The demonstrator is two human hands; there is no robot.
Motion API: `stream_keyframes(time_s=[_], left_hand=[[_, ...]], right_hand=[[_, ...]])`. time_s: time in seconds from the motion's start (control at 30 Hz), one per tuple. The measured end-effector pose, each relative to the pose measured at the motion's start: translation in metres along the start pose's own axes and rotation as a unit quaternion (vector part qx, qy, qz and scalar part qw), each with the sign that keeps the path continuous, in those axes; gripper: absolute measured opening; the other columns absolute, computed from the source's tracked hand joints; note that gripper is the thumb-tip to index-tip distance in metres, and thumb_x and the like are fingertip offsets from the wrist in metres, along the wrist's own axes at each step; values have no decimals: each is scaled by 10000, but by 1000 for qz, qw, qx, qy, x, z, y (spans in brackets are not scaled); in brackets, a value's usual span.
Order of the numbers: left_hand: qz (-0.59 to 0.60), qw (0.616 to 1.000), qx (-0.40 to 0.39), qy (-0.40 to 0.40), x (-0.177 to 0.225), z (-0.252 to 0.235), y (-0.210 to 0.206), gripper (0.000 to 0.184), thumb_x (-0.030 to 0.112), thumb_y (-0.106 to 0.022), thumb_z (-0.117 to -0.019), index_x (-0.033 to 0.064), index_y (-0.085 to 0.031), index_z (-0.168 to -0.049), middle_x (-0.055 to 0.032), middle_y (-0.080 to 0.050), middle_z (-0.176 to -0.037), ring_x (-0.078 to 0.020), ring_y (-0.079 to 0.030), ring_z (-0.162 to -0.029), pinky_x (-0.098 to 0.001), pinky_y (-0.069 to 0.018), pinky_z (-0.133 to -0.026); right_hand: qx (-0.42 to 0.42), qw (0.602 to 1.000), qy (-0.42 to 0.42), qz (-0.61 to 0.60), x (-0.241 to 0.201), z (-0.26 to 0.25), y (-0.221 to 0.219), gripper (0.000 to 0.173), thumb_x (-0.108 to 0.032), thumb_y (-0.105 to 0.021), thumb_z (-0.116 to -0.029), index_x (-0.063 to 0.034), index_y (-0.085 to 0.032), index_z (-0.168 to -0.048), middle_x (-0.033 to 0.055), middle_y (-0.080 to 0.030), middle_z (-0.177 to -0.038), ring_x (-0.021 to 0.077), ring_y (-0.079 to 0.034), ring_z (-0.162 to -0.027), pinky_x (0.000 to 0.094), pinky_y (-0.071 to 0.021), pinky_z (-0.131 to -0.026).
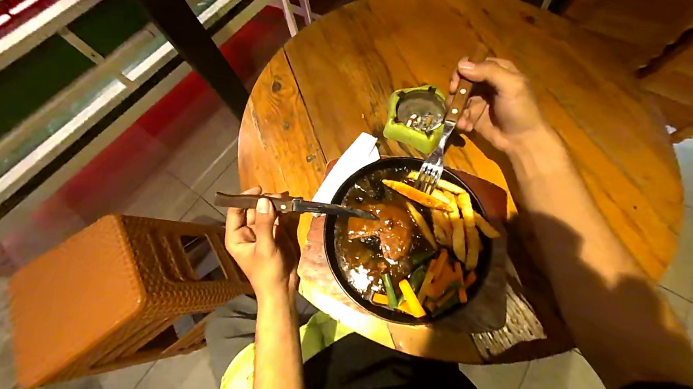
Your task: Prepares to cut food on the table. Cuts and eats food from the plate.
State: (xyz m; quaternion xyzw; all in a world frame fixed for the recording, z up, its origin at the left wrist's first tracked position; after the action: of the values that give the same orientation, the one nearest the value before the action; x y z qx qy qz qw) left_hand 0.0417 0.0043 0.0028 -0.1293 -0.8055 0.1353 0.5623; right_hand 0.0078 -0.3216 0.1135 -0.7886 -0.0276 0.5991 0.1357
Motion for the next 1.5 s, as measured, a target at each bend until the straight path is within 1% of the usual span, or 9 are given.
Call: stream_keyframes(time_s=[0.1,0.2,0.3,0.5,0.8,0.9,1.1,1.33,1.5], left_hand=[[-2,1000,-2,5,-3,-1,1,216,103,-535,-1037,61,-571,-1246,-22,-682,-945,-94,-656,-776,-254,-582,-719],[-1,1000,-4,3,-3,-2,0,203,100,-541,-1034,56,-581,-1228,-25,-683,-931,-86,-643,-734,-231,-568,-665],[-4,1000,-12,8,-5,-2,2,226,79,-544,-1024,49,-582,-1245,-32,-699,-959,-103,-669,-778,-260,-586,-713],[-2,1000,-13,13,-8,-1,6,254,97,-593,-999,8,-569,-1236,-50,-710,-972,-105,-678,-782,-238,-583,-683],[-13,999,-19,27,-7,-1,7,247,186,-633,-1001,76,-605,-1220,-28,-706,-981,-107,-682,-817,-229,-582,-698],[-30,999,-30,32,-5,-1,8,234,202,-632,-1005,104,-615,-1217,-2,-722,-1012,-89,-698,-858,-219,-591,-746],[-12,998,-40,46,-3,-5,5,206,240,-648,-1000,149,-642,-1184,17,-730,-1019,-73,-705,-868,-215,-592,-734],[22,996,-81,42,-7,-9,14,190,218,-600,-1027,153,-658,-1195,4,-717,-1064,-100,-698,-941,-236,-588,-794],[36,993,-103,40,-8,-11,16,216,220,-603,-1027,153,-667,-1221,-4,-718,-1103,-107,-695,-994,-244,-581,-851]], right_hand=[[3,999,-47,22,42,-22,44,335,-258,-397,-1075,-101,-639,-904,8,-686,-747,74,-624,-529,224,-522,-434],[16,996,-85,26,40,-22,41,345,-273,-392,-1078,-102,-639,-910,13,-679,-743,80,-621,-528,226,-528,-446],[2,995,-95,-7,41,-22,37,371,-278,-375,-1080,-94,-650,-911,19,-675,-727,84,-624,-535,229,-529,-460],[-53,994,-91,-26,12,-40,20,386,-298,-343,-1092,-112,-647,-944,6,-671,-759,66,-630,-582,216,-544,-507],[20,998,-46,-40,-35,3,-6,325,-251,-381,-1103,-62,-613,-979,73,-659,-722,90,-623,-499,214,-541,-430],[53,997,-27,-53,-40,16,0,322,-230,-366,-1099,-75,-611,-959,51,-658,-722,82,-632,-530,222,-569,-476],[130,988,-2,-80,-58,39,5,326,-280,-420,-1085,-80,-622,-925,29,-611,-704,67,-590,-465,229,-536,-380],[82,967,4,-242,-62,57,1,170,-168,-497,-1064,-81,-640,-1090,26,-681,-838,81,-715,-668,222,-620,-539],[110,974,19,-195,-64,65,4,164,-67,-550,-1017,-92,-649,-1145,4,-722,-888,41,-709,-722,172,-602,-589]])
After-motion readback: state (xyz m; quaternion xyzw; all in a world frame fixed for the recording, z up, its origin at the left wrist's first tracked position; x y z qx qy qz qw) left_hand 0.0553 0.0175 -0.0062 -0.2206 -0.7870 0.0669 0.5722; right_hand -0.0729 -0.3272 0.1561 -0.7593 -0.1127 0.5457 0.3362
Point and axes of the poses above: each hand's wrist, its own z-axis away from the middle knuckle, its own y-axis out of the back of the hand, x = y × z, the point moved 4 cm from there along -z, towards the middle knuckle
